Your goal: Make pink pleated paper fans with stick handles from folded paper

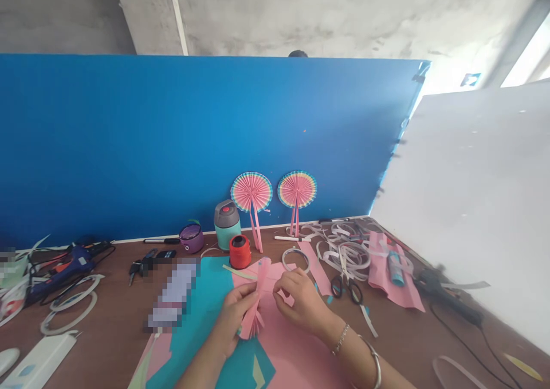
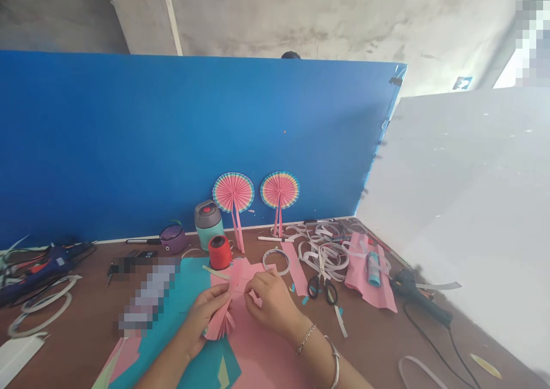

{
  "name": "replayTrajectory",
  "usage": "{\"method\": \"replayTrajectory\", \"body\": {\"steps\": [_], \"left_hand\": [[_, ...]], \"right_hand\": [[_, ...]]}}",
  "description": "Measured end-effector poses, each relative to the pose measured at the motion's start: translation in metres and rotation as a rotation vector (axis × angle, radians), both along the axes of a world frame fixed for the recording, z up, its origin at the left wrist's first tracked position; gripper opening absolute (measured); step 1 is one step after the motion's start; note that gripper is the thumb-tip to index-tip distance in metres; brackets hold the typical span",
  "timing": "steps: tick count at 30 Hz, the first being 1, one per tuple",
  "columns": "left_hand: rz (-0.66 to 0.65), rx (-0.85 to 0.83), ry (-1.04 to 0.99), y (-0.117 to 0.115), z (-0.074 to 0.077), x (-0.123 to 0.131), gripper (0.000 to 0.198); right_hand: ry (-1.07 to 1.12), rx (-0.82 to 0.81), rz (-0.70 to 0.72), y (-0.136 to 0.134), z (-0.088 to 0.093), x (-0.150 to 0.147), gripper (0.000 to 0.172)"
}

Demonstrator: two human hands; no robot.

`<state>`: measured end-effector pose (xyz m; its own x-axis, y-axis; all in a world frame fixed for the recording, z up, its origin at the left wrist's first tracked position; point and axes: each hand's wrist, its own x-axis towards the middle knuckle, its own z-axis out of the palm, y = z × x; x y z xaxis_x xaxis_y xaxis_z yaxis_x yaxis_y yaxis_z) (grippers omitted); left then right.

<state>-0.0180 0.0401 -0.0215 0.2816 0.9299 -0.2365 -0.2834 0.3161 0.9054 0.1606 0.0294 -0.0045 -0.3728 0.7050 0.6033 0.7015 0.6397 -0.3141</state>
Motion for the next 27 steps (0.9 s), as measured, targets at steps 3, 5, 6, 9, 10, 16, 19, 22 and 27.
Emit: {"method": "replayTrajectory", "body": {"steps": [3,5,6,9,10,16,19,22,27], "left_hand": [[0.111,0.207,0.188,0.0,0.0,0.002,0.031],[0.206,0.331,0.326,-0.002,0.001,0.003,0.028],[0.251,0.38,0.385,-0.003,0.001,0.004,0.027],[0.362,0.465,0.512,-0.008,0.004,0.004,0.023],[0.388,0.478,0.538,-0.009,0.004,0.004,0.022],[0.425,0.517,0.556,-0.012,0.007,0.002,0.02],[0.436,0.545,0.503,-0.012,0.011,0.001,0.011],[0.432,0.6,0.567,-0.012,0.013,0.0,0.007],[0.401,0.802,0.756,-0.012,0.009,-0.003,0.018]], "right_hand": [[-0.031,0.025,-0.018,0.0,-0.001,0.001,0.009],[-0.035,0.038,-0.027,0.0,-0.002,0.001,0.01],[-0.033,0.044,-0.025,0.0,-0.003,0.0,0.011],[-0.024,0.07,0.011,-0.001,-0.002,-0.003,0.012],[-0.022,0.079,0.022,-0.002,-0.002,-0.004,0.013],[-0.079,0.066,0.009,-0.005,0.003,-0.007,0.013],[-0.093,0.039,-0.013,-0.005,0.004,-0.007,0.013],[-0.086,-0.002,-0.029,-0.004,0.001,-0.007,0.012],[-0.057,0.013,-0.045,-0.003,-0.006,-0.007,0.015]]}}
